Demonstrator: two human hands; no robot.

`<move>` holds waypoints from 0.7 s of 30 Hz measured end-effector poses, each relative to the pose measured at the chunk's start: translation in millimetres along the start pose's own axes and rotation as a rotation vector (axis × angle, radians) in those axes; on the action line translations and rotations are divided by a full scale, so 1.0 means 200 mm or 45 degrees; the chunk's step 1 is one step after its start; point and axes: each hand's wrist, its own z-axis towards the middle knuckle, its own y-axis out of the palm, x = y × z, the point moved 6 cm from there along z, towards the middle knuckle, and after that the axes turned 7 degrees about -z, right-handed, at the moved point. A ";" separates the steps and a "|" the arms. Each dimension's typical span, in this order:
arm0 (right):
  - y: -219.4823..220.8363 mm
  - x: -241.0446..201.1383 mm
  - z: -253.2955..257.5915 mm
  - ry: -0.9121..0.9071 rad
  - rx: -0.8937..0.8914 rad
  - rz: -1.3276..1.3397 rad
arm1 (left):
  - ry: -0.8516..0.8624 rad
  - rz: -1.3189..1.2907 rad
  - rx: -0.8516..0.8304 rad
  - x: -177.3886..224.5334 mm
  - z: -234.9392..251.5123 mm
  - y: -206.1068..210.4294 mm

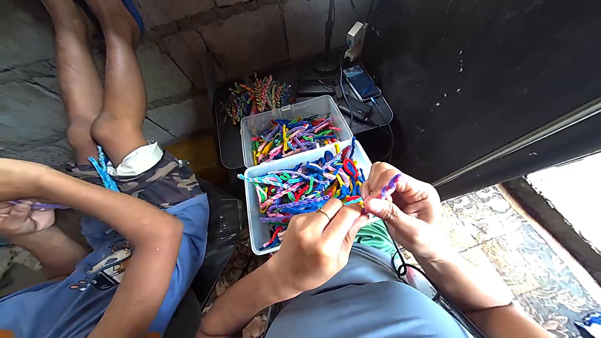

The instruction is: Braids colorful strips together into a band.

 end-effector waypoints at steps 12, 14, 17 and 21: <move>-0.01 -0.04 0.01 -0.159 -0.143 0.037 | -0.471 -1.105 -0.334 -0.08 0.02 0.02; 0.00 -0.04 -0.01 -0.178 -0.027 -0.164 | -0.210 -0.424 -0.147 -0.04 0.02 -0.01; 0.01 -0.03 -0.02 -0.222 0.063 -0.348 | -0.054 0.096 0.012 -0.01 -0.01 0.00; 0.04 -0.05 0.01 -0.152 -0.202 -0.113 | -0.340 -0.772 -0.216 -0.08 -0.02 -0.04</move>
